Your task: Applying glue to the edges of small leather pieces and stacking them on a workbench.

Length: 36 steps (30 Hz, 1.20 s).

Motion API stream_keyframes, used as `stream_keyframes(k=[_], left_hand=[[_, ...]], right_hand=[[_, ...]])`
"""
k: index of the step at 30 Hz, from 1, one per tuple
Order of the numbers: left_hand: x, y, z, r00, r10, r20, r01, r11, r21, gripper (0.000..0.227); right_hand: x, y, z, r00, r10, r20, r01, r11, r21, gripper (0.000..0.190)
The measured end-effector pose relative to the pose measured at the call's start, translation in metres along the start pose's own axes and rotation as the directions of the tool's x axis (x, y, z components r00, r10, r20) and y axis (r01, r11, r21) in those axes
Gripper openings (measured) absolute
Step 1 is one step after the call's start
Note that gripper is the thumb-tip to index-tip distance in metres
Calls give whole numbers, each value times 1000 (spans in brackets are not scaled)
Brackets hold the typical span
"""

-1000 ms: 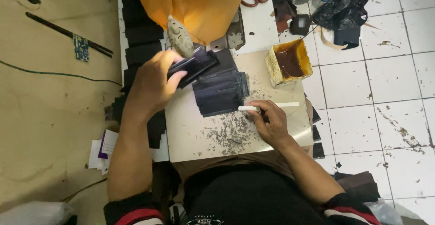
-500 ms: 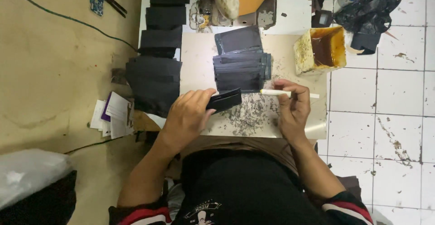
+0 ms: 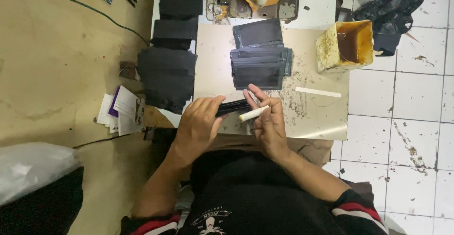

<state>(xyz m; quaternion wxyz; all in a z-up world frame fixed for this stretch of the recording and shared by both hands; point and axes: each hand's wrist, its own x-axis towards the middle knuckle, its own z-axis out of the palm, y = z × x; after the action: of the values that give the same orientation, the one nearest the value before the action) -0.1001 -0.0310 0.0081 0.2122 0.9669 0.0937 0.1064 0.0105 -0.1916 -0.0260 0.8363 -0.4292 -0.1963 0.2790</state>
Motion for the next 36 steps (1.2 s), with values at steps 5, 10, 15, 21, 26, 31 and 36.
stream_keyframes(k=[5, 10, 15, 21, 26, 31, 36], left_hand=[[-18, 3, 3, 993, -32, -110, 33, 999, 1, 54], [-24, 6, 16, 962, -119, -246, 83, 985, -153, 44], [-21, 15, 24, 929, -117, -352, 6, 953, -302, 39], [-27, 2, 37, 931, -69, -359, -17, 973, -231, 25], [-24, -1, 12, 950, -139, -279, 41, 944, -328, 23], [-15, -17, -32, 954, -299, 8, 281, 886, -368, 25], [-14, -34, -31, 875, -480, 61, 482, 853, -200, 26]], right_hand=[[-1, -1, -13, 1000, -7, -12, 8, 997, 80, 31], [-10, 2, -22, 999, 7, -34, -3, 995, 105, 30], [-19, 12, -22, 999, 34, -16, -31, 984, 174, 30], [-3, 9, -62, 993, -90, -76, 93, 995, 46, 32], [26, -53, -110, 924, -359, -131, 283, 874, -396, 26], [64, -145, -128, 789, -605, 106, 445, 444, -777, 21], [111, -179, -148, 848, -385, 365, 422, 74, -903, 7]])
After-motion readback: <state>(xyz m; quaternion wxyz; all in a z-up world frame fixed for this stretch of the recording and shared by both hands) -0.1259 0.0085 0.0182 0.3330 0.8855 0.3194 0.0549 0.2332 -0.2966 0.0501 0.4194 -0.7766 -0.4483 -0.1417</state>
